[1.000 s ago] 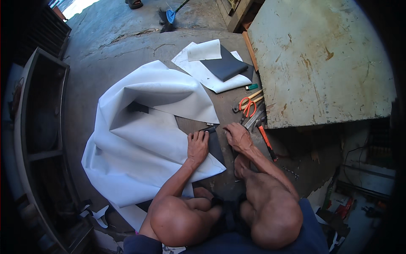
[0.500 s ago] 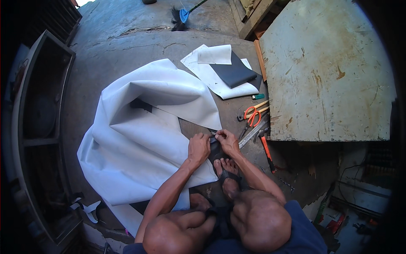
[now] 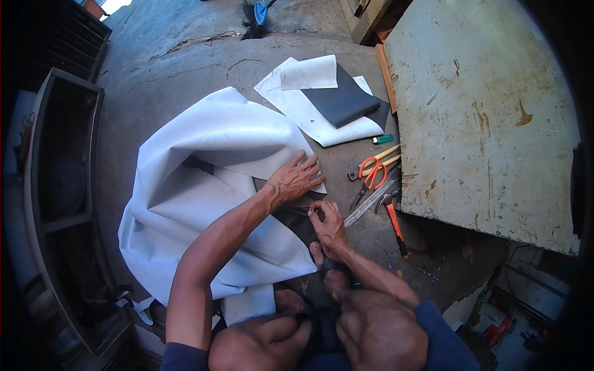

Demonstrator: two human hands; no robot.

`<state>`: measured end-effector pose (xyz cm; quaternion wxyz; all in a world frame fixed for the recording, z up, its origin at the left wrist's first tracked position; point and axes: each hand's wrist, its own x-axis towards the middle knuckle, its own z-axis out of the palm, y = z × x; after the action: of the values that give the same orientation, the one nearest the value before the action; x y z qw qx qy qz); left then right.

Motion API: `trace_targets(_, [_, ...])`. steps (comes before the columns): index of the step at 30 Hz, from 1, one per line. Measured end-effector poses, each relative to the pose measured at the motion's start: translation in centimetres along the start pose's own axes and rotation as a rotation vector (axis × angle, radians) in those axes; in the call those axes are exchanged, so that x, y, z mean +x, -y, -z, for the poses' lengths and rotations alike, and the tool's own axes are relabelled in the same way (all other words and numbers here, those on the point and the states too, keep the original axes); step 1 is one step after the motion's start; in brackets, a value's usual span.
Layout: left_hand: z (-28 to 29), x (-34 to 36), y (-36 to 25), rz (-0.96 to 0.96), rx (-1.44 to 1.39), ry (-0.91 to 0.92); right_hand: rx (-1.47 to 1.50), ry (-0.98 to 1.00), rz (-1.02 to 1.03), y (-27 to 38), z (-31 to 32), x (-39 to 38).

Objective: The person prepares upholstery material by hand-fusing edges using a lighter and trimming excess with shears while working on the floor.

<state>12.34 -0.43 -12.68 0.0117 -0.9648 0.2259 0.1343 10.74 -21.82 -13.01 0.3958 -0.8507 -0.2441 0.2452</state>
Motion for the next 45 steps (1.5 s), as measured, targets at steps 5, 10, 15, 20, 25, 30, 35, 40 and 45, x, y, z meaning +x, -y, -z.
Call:
trace_targets(5, [1.6, 0.5, 1.5, 0.000, -0.116, -0.078, 0.131, -0.012, -0.239, -0.5, -0.9, 1.0])
trace_targets(10, [2.9, 2.5, 0.8, -0.031, -0.207, 0.192, 0.197, -0.013, -0.302, -1.8, -1.4, 1.5])
trace_targets(15, [2.0, -0.1, 0.0, 0.302, -0.692, 0.145, 0.376, -0.012, -0.378, -1.8, -1.5, 0.8])
trace_targets(20, [-0.8, -3.7, -2.7, 0.582, -1.071, -0.063, 0.506, 0.011, -0.355, -1.9, -1.4, 0.8])
trace_targets(25, [-1.3, -4.3, -3.1, 0.453, -0.922, -0.068, 0.483, 0.021, -0.352, -2.2, -1.4, 0.8])
trace_targets(30, [-1.3, -4.4, -2.7, 0.507, -1.030, -0.033, 0.501, 0.029, -0.314, -2.3, -1.5, 0.9])
trace_targets(35, [-1.8, -4.0, -2.9, 0.551, -1.249, -0.026, 0.569, 0.040, -0.345, -2.2, -1.5, 1.0])
trace_targets(40, [-1.5, -4.0, -3.0, 0.499, -1.048, -0.003, 0.586, 0.069, -0.389, -1.3, -0.8, 1.1])
trace_targets(45, [-2.4, -3.8, -2.5, 0.504, -1.214, 0.011, 0.577, 0.051, -0.378, -2.0, -1.0, 1.1])
